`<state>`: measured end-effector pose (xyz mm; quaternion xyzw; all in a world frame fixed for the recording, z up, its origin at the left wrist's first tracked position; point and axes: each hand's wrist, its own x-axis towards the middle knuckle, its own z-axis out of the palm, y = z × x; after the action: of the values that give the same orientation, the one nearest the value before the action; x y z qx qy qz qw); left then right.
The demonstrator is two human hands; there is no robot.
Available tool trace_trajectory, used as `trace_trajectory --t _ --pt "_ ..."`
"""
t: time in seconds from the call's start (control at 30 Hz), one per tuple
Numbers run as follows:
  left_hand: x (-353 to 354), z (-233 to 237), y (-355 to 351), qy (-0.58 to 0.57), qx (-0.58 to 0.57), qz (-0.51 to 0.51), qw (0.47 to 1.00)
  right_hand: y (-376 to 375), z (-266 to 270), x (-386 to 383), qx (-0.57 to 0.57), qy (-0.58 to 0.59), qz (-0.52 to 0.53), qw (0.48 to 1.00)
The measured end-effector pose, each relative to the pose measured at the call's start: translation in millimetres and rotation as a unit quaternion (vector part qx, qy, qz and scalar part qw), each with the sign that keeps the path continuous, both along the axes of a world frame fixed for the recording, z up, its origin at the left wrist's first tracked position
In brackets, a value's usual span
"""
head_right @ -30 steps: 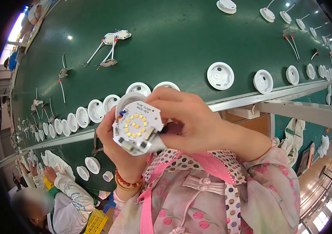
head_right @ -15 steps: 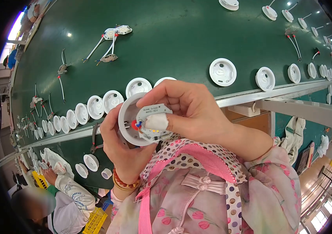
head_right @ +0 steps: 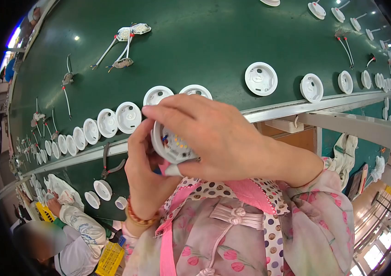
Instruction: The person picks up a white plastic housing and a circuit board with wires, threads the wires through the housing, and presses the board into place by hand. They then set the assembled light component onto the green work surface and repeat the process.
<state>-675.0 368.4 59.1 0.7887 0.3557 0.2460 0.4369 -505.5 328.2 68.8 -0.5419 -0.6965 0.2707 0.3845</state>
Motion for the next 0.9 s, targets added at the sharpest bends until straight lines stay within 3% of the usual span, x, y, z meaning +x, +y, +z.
trace_trajectory --t 0.1,0.13,0.23,0.27,0.4,0.57,0.7,0.9 --pt "-9 11 9 -0.117 -0.232 -0.02 0.965 -1 -1 14 -0.054 0.069 0.043 0.995" --pt "-6 12 6 -0.156 -0.287 0.029 0.945 -2 -5 17 -0.063 0.098 0.062 0.991" --pt "-17 23 25 0.024 -0.04 -0.131 0.99 -3 -15 16 -0.108 0.2 0.091 0.97" --pt "-13 25 26 0.029 -0.003 -0.132 0.991 -4 -16 14 -0.117 0.229 0.088 0.962" --pt "-14 28 32 0.029 -0.025 -0.155 0.987 -3 -34 18 -0.111 0.325 0.12 0.931" --pt "-16 35 37 0.021 -0.15 -0.177 0.972 0 -46 12 -0.097 0.431 0.161 0.882" --pt "-17 38 39 0.038 -0.184 -0.171 0.967 5 -51 7 -0.072 0.431 0.179 0.882" --pt "-19 38 40 0.031 -0.175 -0.152 0.972 7 -53 6 -0.01 0.354 0.152 0.923"
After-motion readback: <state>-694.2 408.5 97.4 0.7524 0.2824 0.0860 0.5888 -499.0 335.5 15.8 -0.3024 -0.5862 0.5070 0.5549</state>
